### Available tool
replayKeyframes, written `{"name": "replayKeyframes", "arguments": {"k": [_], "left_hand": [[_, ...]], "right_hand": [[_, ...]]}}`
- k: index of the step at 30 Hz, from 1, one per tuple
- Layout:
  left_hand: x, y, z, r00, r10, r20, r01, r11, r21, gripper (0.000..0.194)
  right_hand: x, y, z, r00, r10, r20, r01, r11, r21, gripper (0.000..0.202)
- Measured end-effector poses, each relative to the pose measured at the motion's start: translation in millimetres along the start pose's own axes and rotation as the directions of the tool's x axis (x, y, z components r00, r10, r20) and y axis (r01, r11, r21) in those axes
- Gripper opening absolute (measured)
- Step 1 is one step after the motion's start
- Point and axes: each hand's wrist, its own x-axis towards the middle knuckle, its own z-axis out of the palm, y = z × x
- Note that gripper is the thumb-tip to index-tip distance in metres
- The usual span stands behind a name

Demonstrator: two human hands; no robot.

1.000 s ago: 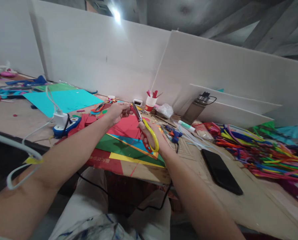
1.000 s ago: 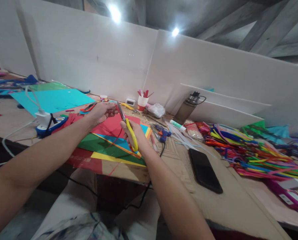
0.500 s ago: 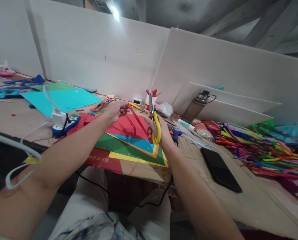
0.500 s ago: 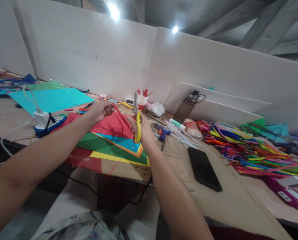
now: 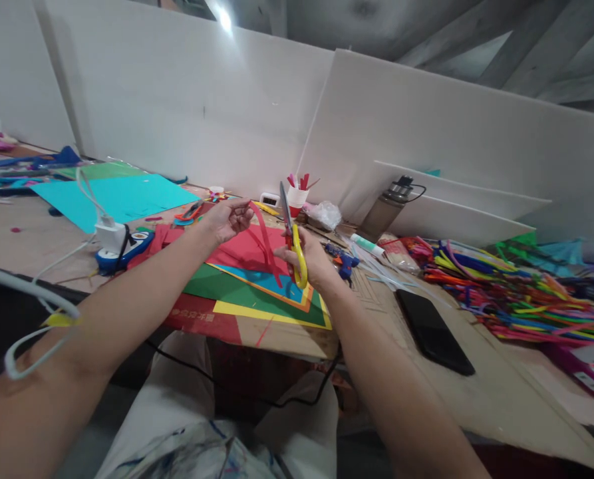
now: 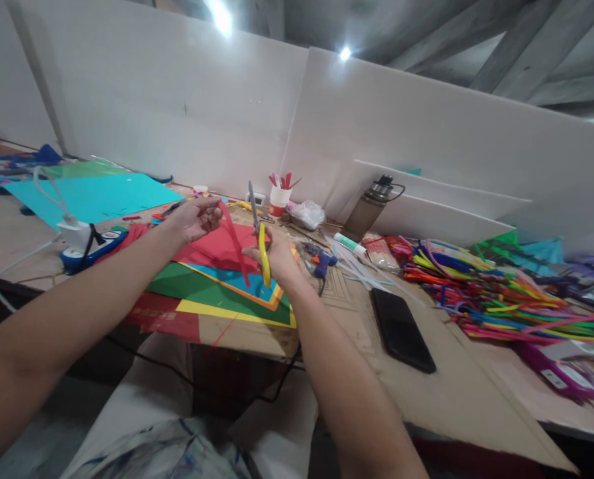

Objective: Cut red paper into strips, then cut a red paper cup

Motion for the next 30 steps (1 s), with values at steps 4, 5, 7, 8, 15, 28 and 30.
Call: {"name": "replayKeyframes", "arguments": {"k": [4,5,7,8,15,28,30], "left_hand": [[2,-1,-0.6,1.000,0.012,0.000,-0.012,1.000,-0.015,0.018],[2,-1,-0.5,1.000,0.007,-0.002,-0.007,1.000,-0.016,0.018],[3,-2,-0.2,1.000,-0.016,0.003,0.016,1.000,-0.022,0.018],[3,-2,-0.1,1.000,-0.026,0.013,0.026,0.999,-0.025,0.020],[0,-1,2.3,0.996,-0.002,0.090,0.008,0.998,-0.063,0.028],[1,-2,-2.7,0.995,0.047,0.086,-0.036,0.992,-0.119,0.027],[3,-2,-5.2,0.997,0.045,0.068,-0.038,0.994,-0.101,0.027]], "right_hand": [[-2,1,5,0.999,0.026,0.023,-0.027,0.997,0.067,0.050],[-2,0,5,0.999,0.031,0.018,-0.032,0.996,0.083,0.051],[-3,-1,5,1.000,0.030,0.005,-0.030,0.994,0.108,0.051],[-3,-1,5,1.000,0.028,0.006,-0.028,0.993,0.114,0.051],[-6,2,11,0.996,0.053,0.073,-0.064,0.984,0.164,0.057],[-5,-4,16,0.990,0.089,-0.113,-0.048,0.945,0.325,0.056],[-5,-5,16,0.986,0.106,-0.127,-0.053,0.930,0.363,0.057]]}}
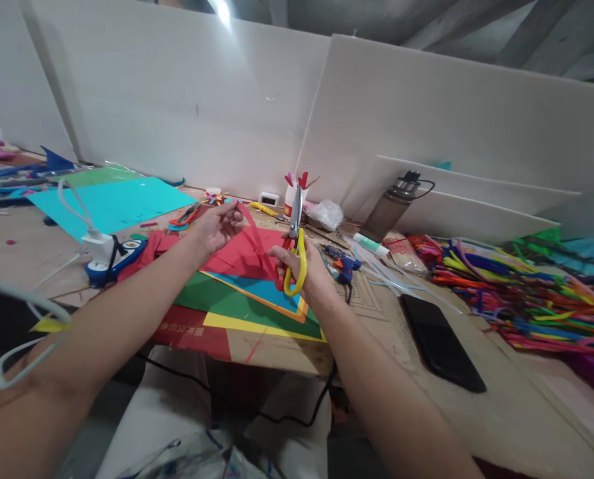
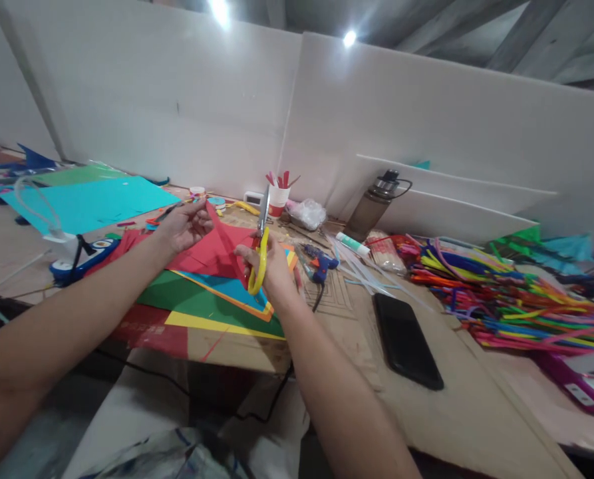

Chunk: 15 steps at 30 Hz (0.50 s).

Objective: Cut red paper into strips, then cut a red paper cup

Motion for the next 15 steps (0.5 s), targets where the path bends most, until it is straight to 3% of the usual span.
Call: {"name": "replayKeyframes", "arguments": {"k": [9,15], "left_hand": [[-5,-7,2.1,0.997,-0.048,-0.057,0.052,0.996,0.069,0.024],[-9,-14,3.3,0.998,-0.065,-0.014,0.067,0.988,0.136,0.019]], "right_hand": [[2,7,4,0.998,-0.009,-0.060,0.009,1.000,-0.001,0.062],[0,6,4,0.995,0.061,0.077,-0.062,0.998,0.012,0.055]]}}
